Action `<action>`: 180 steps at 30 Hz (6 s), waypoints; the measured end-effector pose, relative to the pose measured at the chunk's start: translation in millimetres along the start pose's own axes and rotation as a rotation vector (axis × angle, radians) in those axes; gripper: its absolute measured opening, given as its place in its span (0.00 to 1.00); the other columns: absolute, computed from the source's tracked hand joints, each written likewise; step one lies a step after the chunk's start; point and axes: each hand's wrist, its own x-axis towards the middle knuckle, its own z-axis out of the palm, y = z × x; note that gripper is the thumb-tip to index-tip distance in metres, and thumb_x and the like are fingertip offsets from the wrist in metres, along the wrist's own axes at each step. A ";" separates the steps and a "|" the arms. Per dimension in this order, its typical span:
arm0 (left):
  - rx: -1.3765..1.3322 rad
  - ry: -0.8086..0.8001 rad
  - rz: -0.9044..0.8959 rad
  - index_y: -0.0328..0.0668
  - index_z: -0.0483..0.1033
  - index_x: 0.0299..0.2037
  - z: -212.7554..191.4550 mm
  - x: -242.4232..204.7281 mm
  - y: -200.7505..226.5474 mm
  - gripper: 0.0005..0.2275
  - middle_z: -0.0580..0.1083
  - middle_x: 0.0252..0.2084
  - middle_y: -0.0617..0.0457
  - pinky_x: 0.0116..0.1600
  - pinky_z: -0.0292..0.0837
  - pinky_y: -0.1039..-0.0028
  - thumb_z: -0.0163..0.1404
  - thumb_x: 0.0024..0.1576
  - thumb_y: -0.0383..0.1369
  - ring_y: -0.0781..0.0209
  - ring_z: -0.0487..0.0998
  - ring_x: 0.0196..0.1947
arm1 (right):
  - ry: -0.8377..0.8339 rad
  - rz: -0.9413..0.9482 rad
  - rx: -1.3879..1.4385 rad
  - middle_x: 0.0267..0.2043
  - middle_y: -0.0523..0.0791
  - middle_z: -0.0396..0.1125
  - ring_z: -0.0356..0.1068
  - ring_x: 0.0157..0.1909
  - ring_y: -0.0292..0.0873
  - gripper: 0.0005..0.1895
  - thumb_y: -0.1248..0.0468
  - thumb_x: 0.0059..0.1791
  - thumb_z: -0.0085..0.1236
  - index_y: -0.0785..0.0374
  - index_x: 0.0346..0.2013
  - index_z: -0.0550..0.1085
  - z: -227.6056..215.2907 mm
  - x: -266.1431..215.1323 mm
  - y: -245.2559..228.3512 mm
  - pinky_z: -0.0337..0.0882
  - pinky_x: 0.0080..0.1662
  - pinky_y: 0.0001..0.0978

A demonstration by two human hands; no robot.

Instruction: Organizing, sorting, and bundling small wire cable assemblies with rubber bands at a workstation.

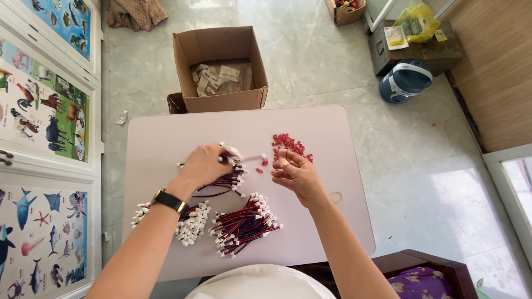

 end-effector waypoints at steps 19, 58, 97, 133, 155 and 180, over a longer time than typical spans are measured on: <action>0.160 0.036 0.496 0.40 0.80 0.35 84.9 34.2 41.8 0.09 0.78 0.38 0.44 0.47 0.74 0.55 0.60 0.48 0.35 0.43 0.79 0.43 | -0.098 0.074 -0.181 0.32 0.44 0.73 0.73 0.32 0.37 0.12 0.60 0.48 0.63 0.65 0.41 0.78 -57.2 -32.1 9.2 0.81 0.38 0.34; -0.627 -0.117 0.372 0.35 0.84 0.37 10.0 -14.7 75.5 0.08 0.81 0.27 0.53 0.36 0.73 0.76 0.62 0.53 0.32 0.74 0.74 0.28 | -0.205 -0.106 -0.067 0.37 0.46 0.76 0.74 0.33 0.36 0.09 0.61 0.49 0.60 0.57 0.43 0.75 -15.4 -20.1 -15.2 0.80 0.39 0.32; 0.499 -0.109 0.277 0.43 0.80 0.36 61.6 -29.3 -35.7 0.07 0.79 0.40 0.46 0.47 0.77 0.57 0.58 0.52 0.36 0.45 0.81 0.44 | 0.196 -0.070 0.129 0.34 0.40 0.71 0.67 0.31 0.34 0.11 0.59 0.52 0.59 0.61 0.45 0.79 -41.9 -25.7 -0.7 0.73 0.35 0.30; -0.640 -0.206 0.354 0.41 0.84 0.40 41.7 -5.9 100.1 0.09 0.83 0.35 0.45 0.44 0.79 0.64 0.60 0.51 0.34 0.49 0.82 0.37 | -0.187 0.103 0.163 0.28 0.40 0.66 0.62 0.27 0.31 0.13 0.59 0.53 0.58 0.68 0.40 0.79 -67.7 -43.9 14.8 0.66 0.31 0.23; -0.759 0.344 0.385 0.42 0.84 0.42 39.3 -97.2 141.3 0.08 0.83 0.35 0.53 0.37 0.78 0.76 0.63 0.53 0.28 0.69 0.83 0.32 | -0.403 0.186 0.107 0.32 0.40 0.68 0.63 0.29 0.32 0.12 0.64 0.48 0.57 0.67 0.43 0.79 -66.7 -56.7 -38.0 0.67 0.30 0.25; -0.627 0.156 0.264 0.36 0.81 0.36 21.0 -110.6 136.9 0.06 0.79 0.25 0.50 0.32 0.73 0.74 0.61 0.53 0.30 0.68 0.73 0.23 | -0.491 -0.127 -0.243 0.35 0.43 0.73 0.69 0.33 0.32 0.14 0.64 0.49 0.62 0.62 0.48 0.72 -69.8 -65.1 -39.1 0.68 0.33 0.25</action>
